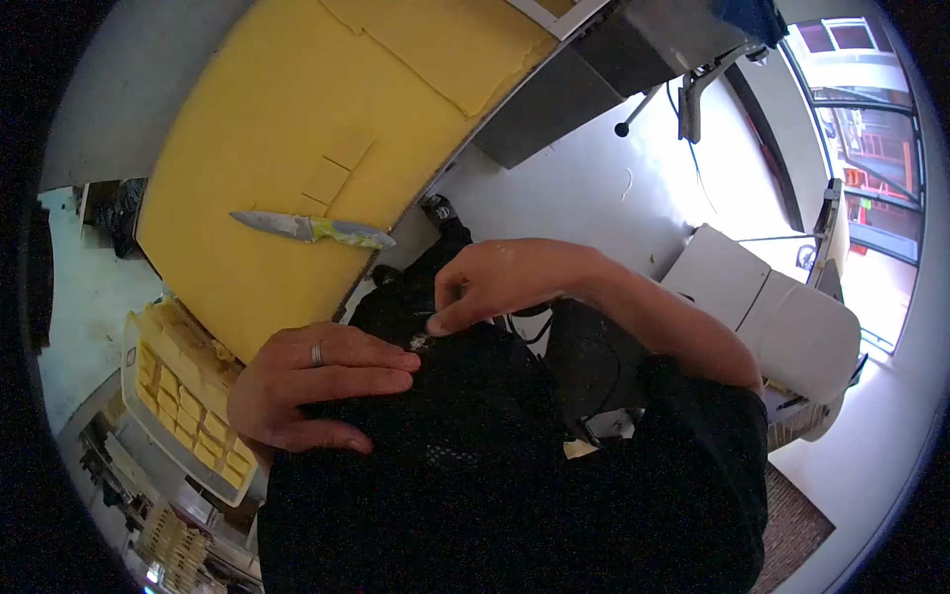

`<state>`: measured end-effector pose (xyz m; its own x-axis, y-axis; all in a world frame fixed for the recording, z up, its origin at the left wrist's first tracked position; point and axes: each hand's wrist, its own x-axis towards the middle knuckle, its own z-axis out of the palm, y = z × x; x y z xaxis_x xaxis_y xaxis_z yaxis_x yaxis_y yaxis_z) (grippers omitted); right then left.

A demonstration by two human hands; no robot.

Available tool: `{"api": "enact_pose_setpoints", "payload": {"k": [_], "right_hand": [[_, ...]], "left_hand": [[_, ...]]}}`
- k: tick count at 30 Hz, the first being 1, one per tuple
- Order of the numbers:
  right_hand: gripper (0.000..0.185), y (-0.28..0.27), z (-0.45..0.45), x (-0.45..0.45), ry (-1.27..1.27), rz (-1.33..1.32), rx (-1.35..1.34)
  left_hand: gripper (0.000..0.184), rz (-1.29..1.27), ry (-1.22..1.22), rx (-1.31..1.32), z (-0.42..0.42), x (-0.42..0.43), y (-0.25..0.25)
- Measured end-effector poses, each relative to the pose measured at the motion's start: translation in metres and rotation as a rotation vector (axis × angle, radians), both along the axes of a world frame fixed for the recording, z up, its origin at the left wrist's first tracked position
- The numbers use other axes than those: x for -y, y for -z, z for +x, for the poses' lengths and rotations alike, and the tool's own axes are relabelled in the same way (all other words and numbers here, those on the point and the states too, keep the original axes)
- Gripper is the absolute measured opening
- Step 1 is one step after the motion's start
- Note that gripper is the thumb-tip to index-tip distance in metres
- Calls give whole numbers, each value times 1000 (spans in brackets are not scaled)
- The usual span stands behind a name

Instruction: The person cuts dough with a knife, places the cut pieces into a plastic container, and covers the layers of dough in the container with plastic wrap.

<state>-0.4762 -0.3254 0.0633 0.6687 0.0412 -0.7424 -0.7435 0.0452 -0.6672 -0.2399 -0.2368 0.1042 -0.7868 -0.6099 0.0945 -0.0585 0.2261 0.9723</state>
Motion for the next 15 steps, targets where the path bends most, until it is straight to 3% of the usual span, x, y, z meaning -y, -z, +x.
{"api": "enact_pose_setpoints", "payload": {"k": [3,6,8,9,12,15], "right_hand": [[35,-5,-25,9,-12,-42,92],[34,-19,-47,16,-38,180,91],[32,-41,-51,22,-295,-93,264],[32,-46,-49,20,-287,-92,263],[30,-59,-36,8,-588,-51,172],[28,-73,-35,1,-446,-245,138]], "left_hand": [[56,-29,-14,23,4,-1,-1],[55,-25,-23,52,6,-1,-3],[55,-23,-44,55,7,-1,-3],[55,-22,-50,54,7,-1,-3],[55,-15,-42,64,8,0,-4],[55,-8,-52,73,10,1,-4]]}}
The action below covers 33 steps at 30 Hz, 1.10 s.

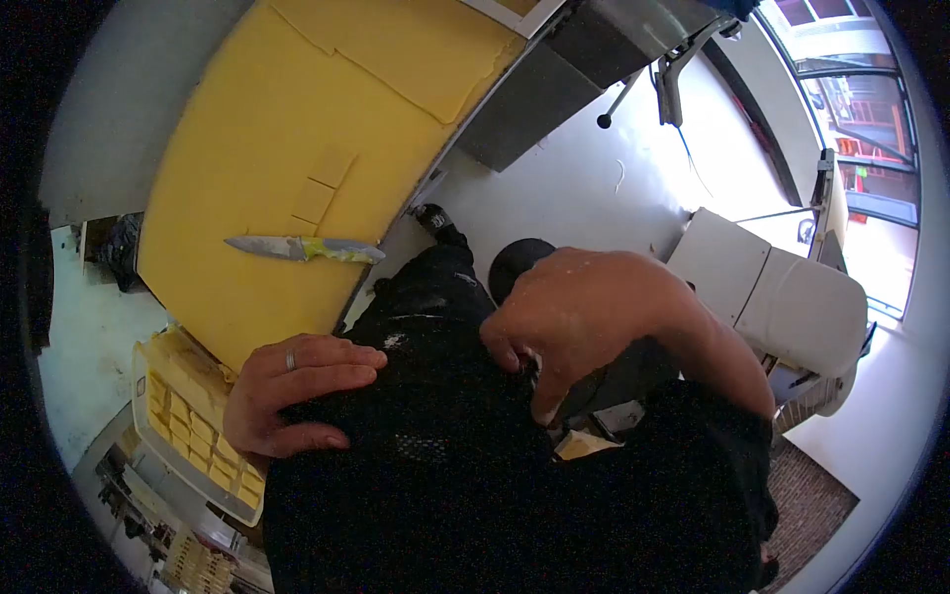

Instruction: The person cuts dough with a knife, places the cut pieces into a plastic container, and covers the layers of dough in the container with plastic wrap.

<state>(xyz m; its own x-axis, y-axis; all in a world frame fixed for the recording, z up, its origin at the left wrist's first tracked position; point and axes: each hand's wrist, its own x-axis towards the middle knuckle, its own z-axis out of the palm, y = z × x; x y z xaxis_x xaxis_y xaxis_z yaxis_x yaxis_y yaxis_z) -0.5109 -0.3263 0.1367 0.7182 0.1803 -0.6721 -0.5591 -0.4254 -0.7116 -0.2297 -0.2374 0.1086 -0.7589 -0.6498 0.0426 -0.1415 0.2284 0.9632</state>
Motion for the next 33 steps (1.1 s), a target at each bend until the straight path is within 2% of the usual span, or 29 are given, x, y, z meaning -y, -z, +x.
{"api": "enact_pose_setpoints", "payload": {"k": [2,6,10,13,14,17,18,21,25,27,31,33], "right_hand": [[27,0,1,-2,81,-82,15],[22,0,2,1,-110,79,91],[22,-3,-6,9,43,141,233],[23,7,-4,13,159,363,450],[23,12,-4,12,154,362,450],[24,22,2,10,369,612,450],[24,22,3,10,365,613,451],[30,12,19,9,683,534,294],[34,17,53,-2,792,452,316],[35,18,68,-8,873,485,213],[34,29,87,-19,968,605,226],[32,33,90,-21,956,606,208]], "left_hand": [[56,17,-3,-4,1,0,-1],[57,11,3,12,3,0,-2],[57,24,-8,11,5,-1,-2],[58,24,-11,5,5,0,-3],[58,28,-11,1,6,0,-3],[58,32,-9,3,8,0,-4],[59,37,-5,3,8,-1,-5],[57,27,-37,2,7,-5,-4],[52,-13,-79,63,5,-5,-12],[50,-30,-100,100,5,-7,-17],[45,-72,-163,191,1,-16,-29],[48,-209,-189,367,-3,-20,-44]]}}
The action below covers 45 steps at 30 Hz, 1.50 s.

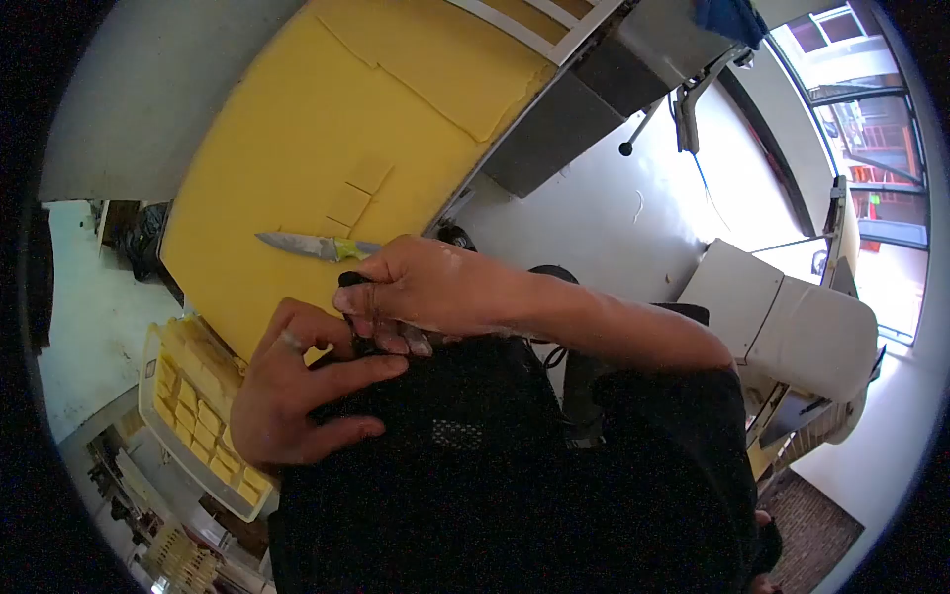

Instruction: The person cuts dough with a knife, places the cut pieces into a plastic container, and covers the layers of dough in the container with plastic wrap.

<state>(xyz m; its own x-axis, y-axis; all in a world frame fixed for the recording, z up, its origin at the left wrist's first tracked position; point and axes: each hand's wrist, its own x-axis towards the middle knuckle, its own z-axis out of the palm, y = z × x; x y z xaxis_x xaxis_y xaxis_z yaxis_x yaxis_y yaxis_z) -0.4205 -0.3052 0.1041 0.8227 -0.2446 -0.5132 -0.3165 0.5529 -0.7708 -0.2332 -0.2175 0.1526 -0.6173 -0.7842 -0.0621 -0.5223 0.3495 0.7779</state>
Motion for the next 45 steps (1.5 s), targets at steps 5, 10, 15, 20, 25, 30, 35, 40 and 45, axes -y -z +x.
{"api": "enact_pose_setpoints", "payload": {"k": [5,10,15,20,25,30,35,40,45], "right_hand": [[25,19,7,-11,-15,-69,97],[15,18,1,-7,-147,-259,-57],[22,-23,-49,19,-475,-293,-359],[27,-19,-88,12,-662,-448,-130],[20,-24,-91,3,-639,-649,-145],[19,-40,-78,-4,-483,-795,-326],[22,-50,-75,-5,-294,-907,-178],[22,-55,-66,-2,-299,-897,-127],[22,-59,-55,-2,-356,-805,-172]], "left_hand": [[49,-173,21,-45,-33,3,1],[49,-124,85,-8,-39,1,2],[49,-116,112,-43,-31,1,1],[49,-77,120,-60,-32,4,5],[50,-67,110,-50,-33,8,4],[47,-114,60,-73,-30,7,-1],[30,-147,61,-189,-18,2,-10],[23,-252,71,-276,-8,-13,-10],[17,-292,2,-302,-6,-23,-6]]}}
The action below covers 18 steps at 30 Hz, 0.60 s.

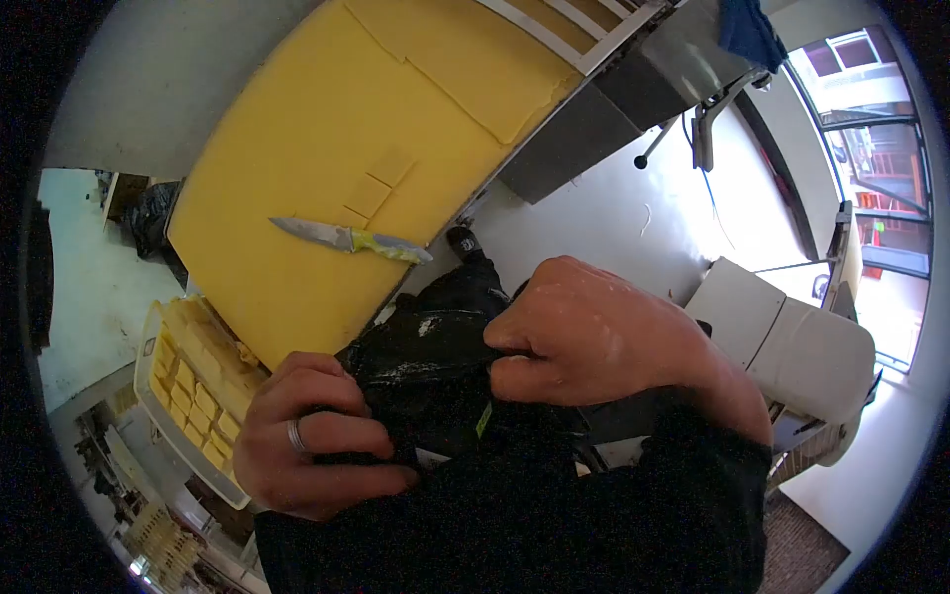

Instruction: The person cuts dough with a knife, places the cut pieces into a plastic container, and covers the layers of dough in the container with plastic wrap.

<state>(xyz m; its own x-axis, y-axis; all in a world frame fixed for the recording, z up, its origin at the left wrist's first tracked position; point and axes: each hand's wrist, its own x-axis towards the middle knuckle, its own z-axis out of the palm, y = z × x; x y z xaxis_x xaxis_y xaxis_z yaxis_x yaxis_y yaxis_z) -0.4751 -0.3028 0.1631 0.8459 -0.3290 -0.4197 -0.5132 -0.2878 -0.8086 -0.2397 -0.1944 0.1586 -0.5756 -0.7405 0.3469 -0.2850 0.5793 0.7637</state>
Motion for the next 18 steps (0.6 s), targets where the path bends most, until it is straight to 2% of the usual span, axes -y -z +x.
{"api": "enact_pose_setpoints", "payload": {"k": [5,8,18], "right_hand": [[24,-7,2,-1,11,3,-4],[24,-7,0,-3,27,-21,38],[24,-5,-3,-5,48,2,45]], "left_hand": [[17,-35,-47,10,-1,-7,-6],[17,-140,38,23,-2,-8,-9],[16,-121,48,95,-1,-11,-16]]}}
